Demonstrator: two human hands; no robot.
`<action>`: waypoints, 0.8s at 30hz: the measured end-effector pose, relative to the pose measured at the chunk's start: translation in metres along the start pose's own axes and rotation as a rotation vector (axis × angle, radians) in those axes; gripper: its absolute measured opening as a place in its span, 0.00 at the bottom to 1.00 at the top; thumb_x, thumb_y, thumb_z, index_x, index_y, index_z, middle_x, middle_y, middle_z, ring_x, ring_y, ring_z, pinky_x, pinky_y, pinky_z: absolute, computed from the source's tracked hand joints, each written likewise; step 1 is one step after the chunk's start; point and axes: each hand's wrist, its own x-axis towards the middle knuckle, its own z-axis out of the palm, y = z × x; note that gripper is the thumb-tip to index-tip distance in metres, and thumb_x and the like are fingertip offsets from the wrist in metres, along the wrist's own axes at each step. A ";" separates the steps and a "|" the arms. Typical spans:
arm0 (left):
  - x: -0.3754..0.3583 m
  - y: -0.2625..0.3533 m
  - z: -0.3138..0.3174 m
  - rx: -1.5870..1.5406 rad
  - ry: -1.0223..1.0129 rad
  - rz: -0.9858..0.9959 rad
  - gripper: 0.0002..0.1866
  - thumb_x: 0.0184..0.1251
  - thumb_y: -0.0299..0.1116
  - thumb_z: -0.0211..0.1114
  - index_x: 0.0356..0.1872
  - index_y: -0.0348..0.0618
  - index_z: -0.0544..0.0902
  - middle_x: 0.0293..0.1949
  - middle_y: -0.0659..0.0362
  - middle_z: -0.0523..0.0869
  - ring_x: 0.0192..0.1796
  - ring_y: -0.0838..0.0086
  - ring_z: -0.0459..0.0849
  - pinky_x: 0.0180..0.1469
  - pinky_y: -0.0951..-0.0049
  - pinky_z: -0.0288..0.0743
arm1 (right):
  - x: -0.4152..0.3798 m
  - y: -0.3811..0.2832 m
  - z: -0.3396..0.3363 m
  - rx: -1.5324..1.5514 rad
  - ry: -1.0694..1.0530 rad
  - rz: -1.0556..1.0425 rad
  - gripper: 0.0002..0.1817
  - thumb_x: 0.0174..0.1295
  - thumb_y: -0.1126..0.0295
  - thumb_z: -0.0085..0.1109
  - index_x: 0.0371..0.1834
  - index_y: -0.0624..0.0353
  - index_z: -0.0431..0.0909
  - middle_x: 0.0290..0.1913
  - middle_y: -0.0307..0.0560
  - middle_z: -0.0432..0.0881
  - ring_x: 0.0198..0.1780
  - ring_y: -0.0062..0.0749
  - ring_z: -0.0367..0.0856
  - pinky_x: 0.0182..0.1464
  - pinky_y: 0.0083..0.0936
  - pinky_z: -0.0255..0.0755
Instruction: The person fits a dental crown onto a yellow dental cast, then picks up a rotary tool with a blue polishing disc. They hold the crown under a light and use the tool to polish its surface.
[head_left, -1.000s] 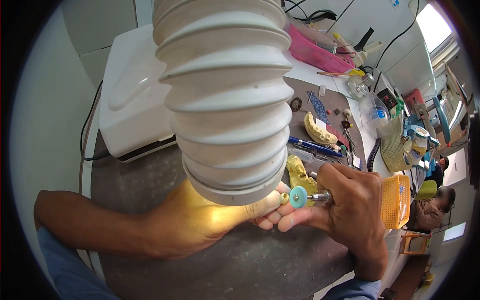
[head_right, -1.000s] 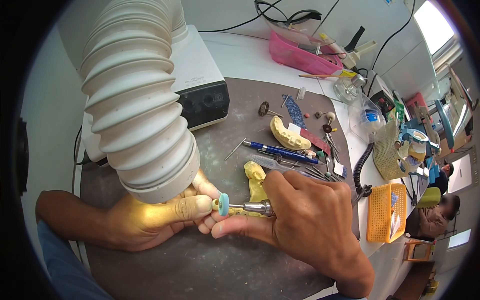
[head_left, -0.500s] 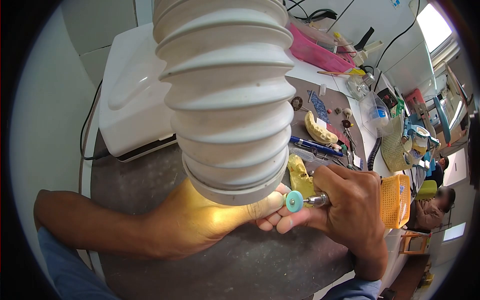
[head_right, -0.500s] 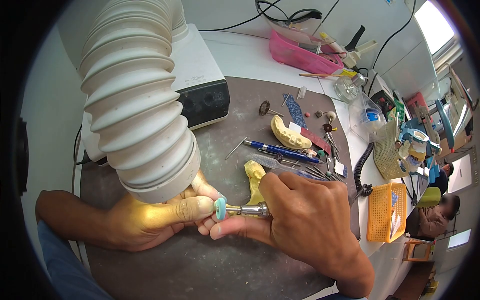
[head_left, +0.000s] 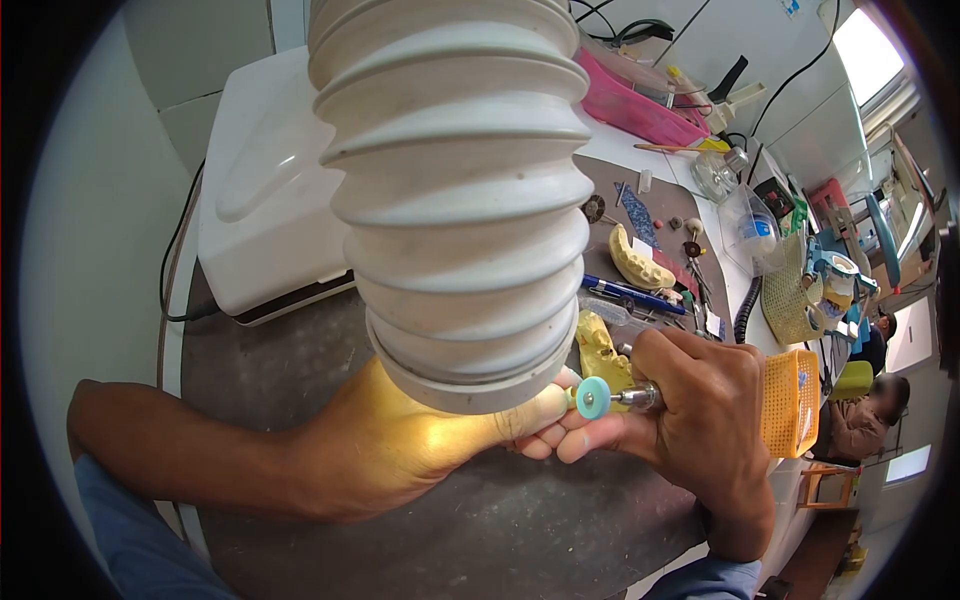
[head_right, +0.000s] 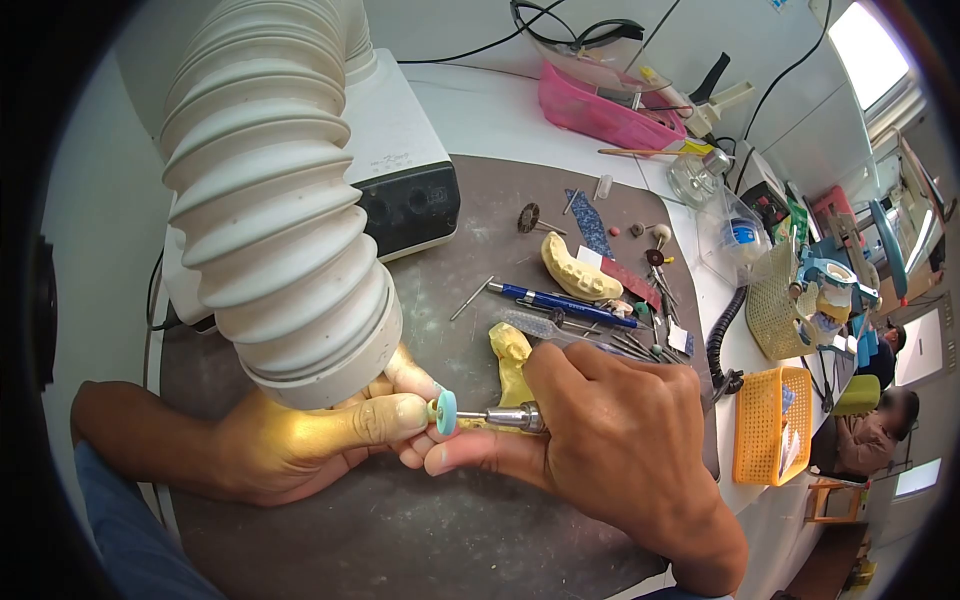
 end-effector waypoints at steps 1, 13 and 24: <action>0.000 0.000 -0.001 0.000 0.000 0.000 0.09 0.73 0.29 0.64 0.47 0.35 0.81 0.36 0.60 0.85 0.38 0.80 0.82 0.42 0.79 0.78 | 0.000 0.000 0.000 0.002 0.000 -0.024 0.37 0.40 0.28 0.67 0.16 0.55 0.69 0.13 0.36 0.69 0.13 0.28 0.72 0.16 0.27 0.64; 0.000 -0.001 -0.004 0.015 -0.057 -0.024 0.10 0.74 0.25 0.60 0.51 0.34 0.78 0.43 0.54 0.84 0.43 0.76 0.83 0.49 0.77 0.79 | 0.002 0.001 -0.002 0.008 -0.025 -0.050 0.37 0.41 0.29 0.67 0.19 0.57 0.71 0.14 0.37 0.70 0.14 0.30 0.76 0.17 0.26 0.67; 0.001 -0.001 -0.003 -0.002 -0.066 -0.015 0.10 0.73 0.24 0.60 0.51 0.33 0.78 0.43 0.54 0.83 0.44 0.76 0.82 0.49 0.76 0.79 | 0.001 0.001 -0.004 -0.009 -0.036 -0.044 0.37 0.42 0.29 0.67 0.20 0.57 0.72 0.15 0.38 0.71 0.15 0.30 0.76 0.17 0.26 0.67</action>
